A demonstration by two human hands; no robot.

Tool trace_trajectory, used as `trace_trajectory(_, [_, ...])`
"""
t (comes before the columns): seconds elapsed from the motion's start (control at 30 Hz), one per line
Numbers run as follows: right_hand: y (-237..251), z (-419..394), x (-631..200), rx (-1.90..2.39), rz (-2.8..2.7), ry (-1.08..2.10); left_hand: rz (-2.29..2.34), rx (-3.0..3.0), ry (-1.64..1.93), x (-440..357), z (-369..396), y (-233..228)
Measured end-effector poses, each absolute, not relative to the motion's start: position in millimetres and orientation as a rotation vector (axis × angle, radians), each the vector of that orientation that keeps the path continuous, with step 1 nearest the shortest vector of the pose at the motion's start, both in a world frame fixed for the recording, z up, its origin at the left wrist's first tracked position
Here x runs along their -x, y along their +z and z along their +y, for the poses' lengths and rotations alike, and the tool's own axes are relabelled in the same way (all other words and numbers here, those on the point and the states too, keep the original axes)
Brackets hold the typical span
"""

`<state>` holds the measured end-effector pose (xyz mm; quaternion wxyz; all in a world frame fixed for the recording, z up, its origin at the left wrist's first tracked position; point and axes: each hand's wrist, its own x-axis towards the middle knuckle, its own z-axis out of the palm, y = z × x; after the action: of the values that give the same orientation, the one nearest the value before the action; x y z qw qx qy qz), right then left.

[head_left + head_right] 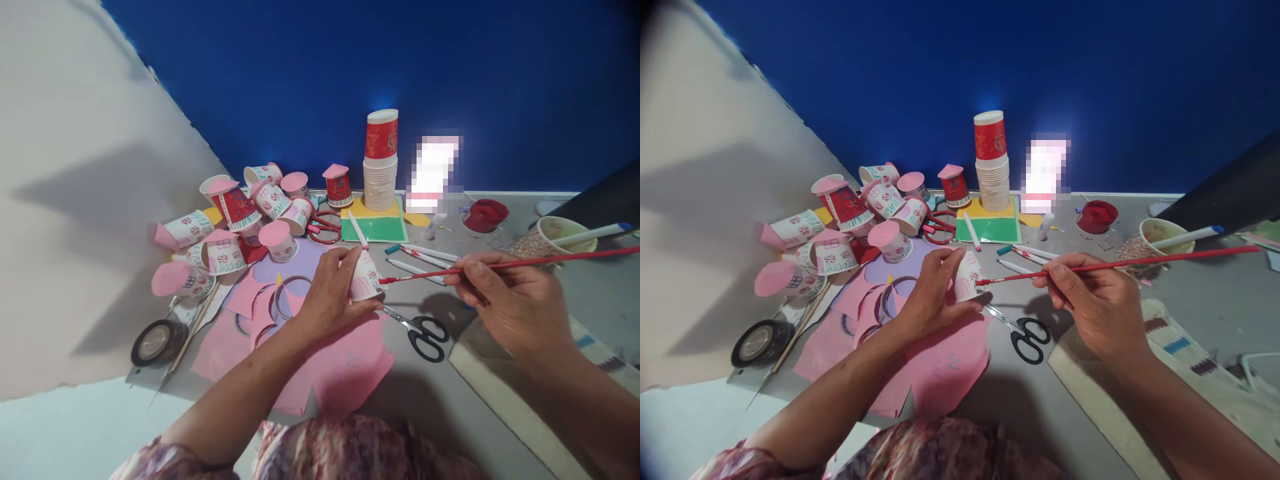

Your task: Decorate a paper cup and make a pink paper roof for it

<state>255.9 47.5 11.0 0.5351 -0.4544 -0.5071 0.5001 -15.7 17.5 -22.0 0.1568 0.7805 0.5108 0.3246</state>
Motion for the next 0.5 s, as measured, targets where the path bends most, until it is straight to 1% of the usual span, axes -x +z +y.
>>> trace_trajectory(0.5, [11.0,39.4,-254.3,1.179,-1.450,0.991,1.466,-2.236,0.925,11.7,16.4,-19.0])
